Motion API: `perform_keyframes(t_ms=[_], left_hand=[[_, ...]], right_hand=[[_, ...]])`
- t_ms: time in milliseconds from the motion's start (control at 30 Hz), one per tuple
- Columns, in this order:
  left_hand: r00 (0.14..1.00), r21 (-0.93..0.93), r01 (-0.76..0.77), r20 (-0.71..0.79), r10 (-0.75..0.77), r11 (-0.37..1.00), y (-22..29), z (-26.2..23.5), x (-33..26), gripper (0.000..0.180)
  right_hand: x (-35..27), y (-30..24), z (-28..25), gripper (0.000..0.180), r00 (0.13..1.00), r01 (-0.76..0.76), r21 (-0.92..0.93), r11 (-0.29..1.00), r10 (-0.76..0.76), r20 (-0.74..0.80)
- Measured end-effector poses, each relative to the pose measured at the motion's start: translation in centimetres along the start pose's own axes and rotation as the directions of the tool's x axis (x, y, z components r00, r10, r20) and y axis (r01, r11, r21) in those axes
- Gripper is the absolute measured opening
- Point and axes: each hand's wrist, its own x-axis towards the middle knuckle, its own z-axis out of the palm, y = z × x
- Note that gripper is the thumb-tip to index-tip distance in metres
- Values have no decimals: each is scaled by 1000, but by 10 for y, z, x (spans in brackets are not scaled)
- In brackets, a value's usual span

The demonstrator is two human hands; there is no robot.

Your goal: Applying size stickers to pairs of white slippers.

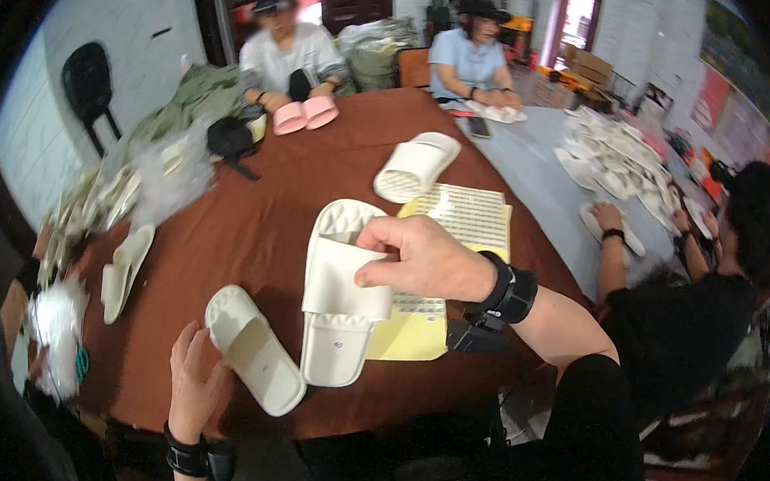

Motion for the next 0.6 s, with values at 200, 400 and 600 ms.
perform_keyframes(t_ms=[200, 400, 600], left_hand=[[964, 44, -43, 266, 30, 998, -29, 14, 29, 61], [959, -176, 105, 277, -53, 979, -31, 21, 40, 63], [998, 83, 45, -42, -42, 996, 12, 13, 33, 62]], right_hand=[[-42, 11, -27, 19, 984, -75, 374, 925, 129, -123], [-76, 35, -20, 15, 955, -185, 645, 742, 291, -60], [-98, 48, -6, 16, 926, -255, 802, 540, 375, 42]])
